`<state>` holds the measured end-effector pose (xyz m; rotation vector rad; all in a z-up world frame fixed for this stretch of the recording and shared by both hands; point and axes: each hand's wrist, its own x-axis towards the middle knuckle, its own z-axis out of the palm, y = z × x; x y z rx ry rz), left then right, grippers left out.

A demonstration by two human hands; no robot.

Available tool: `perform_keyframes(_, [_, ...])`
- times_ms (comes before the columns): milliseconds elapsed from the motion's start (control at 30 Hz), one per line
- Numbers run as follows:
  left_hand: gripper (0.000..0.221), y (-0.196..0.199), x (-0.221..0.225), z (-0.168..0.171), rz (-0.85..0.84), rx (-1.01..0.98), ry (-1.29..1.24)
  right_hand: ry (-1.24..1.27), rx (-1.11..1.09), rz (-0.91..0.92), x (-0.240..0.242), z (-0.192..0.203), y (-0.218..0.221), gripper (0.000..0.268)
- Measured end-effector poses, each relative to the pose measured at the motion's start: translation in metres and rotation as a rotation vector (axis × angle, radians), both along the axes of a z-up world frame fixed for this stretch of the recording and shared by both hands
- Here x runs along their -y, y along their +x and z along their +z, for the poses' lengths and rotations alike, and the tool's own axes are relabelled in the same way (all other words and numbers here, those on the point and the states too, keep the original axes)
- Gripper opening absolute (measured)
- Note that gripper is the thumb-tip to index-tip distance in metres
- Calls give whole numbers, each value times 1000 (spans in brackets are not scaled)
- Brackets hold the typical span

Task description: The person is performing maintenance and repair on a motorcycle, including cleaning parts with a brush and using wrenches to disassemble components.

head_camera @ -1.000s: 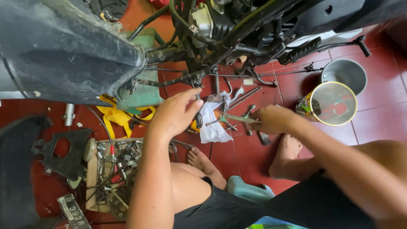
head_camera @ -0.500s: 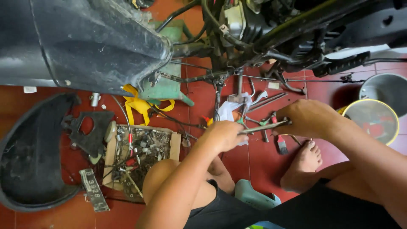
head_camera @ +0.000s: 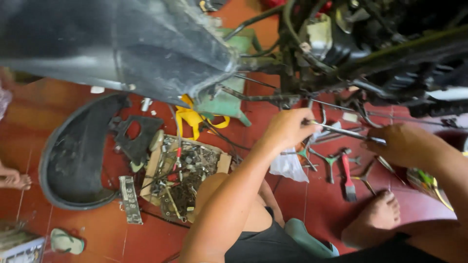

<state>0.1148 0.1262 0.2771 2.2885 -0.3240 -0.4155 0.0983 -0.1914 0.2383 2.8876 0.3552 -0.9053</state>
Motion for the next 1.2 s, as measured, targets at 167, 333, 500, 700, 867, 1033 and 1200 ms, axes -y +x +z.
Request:
perform_keyframes(167, [53, -5, 11, 9, -98, -235, -274, -91, -170, -23, -12, -16, -2, 40])
perform_keyframes(333, [57, -24, 23, -7, -467, -226, -68, 96, -147, -2, -1, -60, -17, 29])
perform_keyframes(500, [26, -30, 16, -48, -518, -158, 202, -11, -259, 40, 6, -80, -27, 34])
perform_keyframes(700, [43, -34, 5, -50, -424, -166, 402, 79, -219, -63, -20, -47, -29, 28])
perform_keyframes(867, [45, -13, -3, -4, -333, -315, 411, 128, -250, -111, -13, 7, -21, 39])
perform_keyframes(1033, [35, 2, -19, 11, -29, -250, 63, 524, -197, -338, -41, 149, -33, 55])
perform_keyframes(1200, [36, -2, 7, 48, -282, -372, -149, 1240, 146, -676, -26, 153, -49, 30])
